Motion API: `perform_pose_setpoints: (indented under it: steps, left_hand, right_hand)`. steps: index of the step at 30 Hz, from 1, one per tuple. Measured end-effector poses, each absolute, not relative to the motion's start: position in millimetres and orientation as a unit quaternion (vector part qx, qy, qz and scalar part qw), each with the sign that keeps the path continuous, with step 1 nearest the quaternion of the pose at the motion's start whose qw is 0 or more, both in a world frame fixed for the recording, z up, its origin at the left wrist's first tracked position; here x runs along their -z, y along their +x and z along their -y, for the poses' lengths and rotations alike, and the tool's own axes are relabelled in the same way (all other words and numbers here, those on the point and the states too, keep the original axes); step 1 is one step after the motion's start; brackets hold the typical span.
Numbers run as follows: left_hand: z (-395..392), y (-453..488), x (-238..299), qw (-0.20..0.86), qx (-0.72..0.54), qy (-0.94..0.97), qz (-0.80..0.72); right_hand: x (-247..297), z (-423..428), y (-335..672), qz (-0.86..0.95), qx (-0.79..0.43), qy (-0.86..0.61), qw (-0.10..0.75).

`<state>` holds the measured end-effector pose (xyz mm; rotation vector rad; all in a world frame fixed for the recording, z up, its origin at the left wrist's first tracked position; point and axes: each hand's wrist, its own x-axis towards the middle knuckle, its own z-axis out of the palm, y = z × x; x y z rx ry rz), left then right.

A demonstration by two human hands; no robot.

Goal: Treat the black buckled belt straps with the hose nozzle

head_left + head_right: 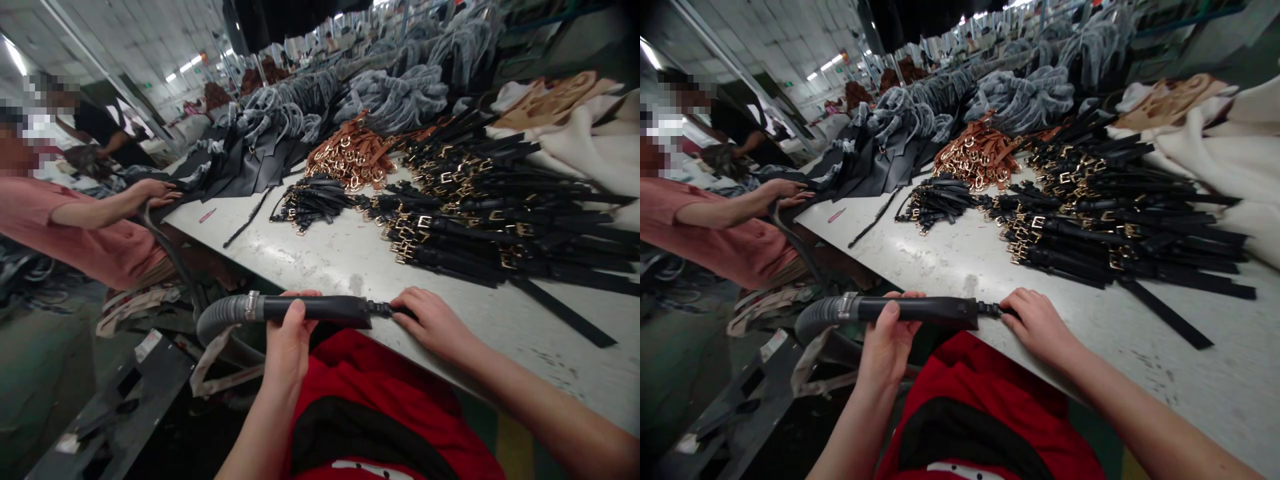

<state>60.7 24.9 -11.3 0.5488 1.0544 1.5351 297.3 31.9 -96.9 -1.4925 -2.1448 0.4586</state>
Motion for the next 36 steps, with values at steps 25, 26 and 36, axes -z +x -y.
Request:
perform_pose_setpoints:
  steps: [25,26,36]
  left_hand:
    - [-53.3,95.8,0.6,0.556,-0.572,0.376,-0.471]
    - [-53.6,89.3,1.2,0.562,-0.580,0.351,-0.473]
    - [-36.3,52.2,13.3,0.545,-0.659,0.230,-0.463]
  right_hand:
    - [98.6,-29.7,296.2,0.765,-0.168,-0.561,0.269]
    - [98.3,-29.4,296.0,0.764,-0.165,-0.563,0.267]
    - [100.2,-30.3,299.4,0.791,-0.136,-0.552,0.227]
